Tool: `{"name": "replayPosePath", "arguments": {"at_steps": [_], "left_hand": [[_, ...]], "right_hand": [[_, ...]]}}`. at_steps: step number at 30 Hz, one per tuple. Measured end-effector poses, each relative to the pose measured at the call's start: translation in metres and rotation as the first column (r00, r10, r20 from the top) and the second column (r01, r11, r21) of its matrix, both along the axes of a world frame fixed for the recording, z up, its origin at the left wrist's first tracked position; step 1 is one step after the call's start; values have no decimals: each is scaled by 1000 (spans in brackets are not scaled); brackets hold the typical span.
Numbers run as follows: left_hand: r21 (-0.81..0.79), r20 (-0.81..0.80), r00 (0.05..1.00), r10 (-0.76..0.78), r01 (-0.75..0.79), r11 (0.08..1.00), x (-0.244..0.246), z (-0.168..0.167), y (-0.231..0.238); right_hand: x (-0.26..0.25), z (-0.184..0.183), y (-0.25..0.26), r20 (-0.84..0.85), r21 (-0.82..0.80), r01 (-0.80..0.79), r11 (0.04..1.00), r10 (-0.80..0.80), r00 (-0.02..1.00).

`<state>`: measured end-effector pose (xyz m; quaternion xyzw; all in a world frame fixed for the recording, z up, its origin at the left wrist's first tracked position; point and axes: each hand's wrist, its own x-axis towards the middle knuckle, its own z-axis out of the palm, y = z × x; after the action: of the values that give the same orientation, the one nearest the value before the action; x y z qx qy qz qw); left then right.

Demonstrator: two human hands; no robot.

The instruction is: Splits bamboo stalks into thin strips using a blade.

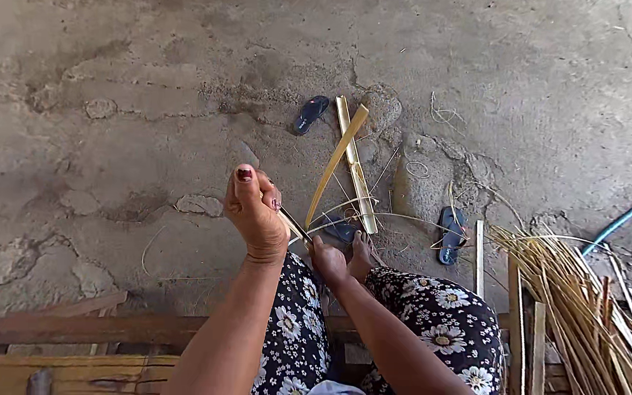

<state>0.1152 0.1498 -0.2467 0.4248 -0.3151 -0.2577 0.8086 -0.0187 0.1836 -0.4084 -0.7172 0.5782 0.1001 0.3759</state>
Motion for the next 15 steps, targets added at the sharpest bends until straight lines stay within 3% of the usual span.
{"name": "replayPosePath", "arguments": {"at_steps": [3,6,8,10,13,15], "left_hand": [[-6,-13,1000,6,-6,1000,1,0,-2],[-9,-21,1000,7,-7,1000,5,-2,-3],[-14,-13,1000,4,-4,1000,4,-2,-4],[-17,1,1000,1,-1,1000,3,-3,-4],[-22,21,1000,-19,19,1000,-1,-4,0],[-30,11,1000,1,0,1000,2,-4,-7]], "right_hand": [[-2,-29,-8,-48,122,-7,993,13,999],[0,-11,-10,-49,129,-4,992,10,999],[1,12,-5,11,35,23,999,-24,1000],[2,7,3,93,-139,50,989,-37,995],[-5,-31,-2,-70,121,29,992,-21,997],[-3,-36,-12,-79,171,29,985,-15,997]]}}
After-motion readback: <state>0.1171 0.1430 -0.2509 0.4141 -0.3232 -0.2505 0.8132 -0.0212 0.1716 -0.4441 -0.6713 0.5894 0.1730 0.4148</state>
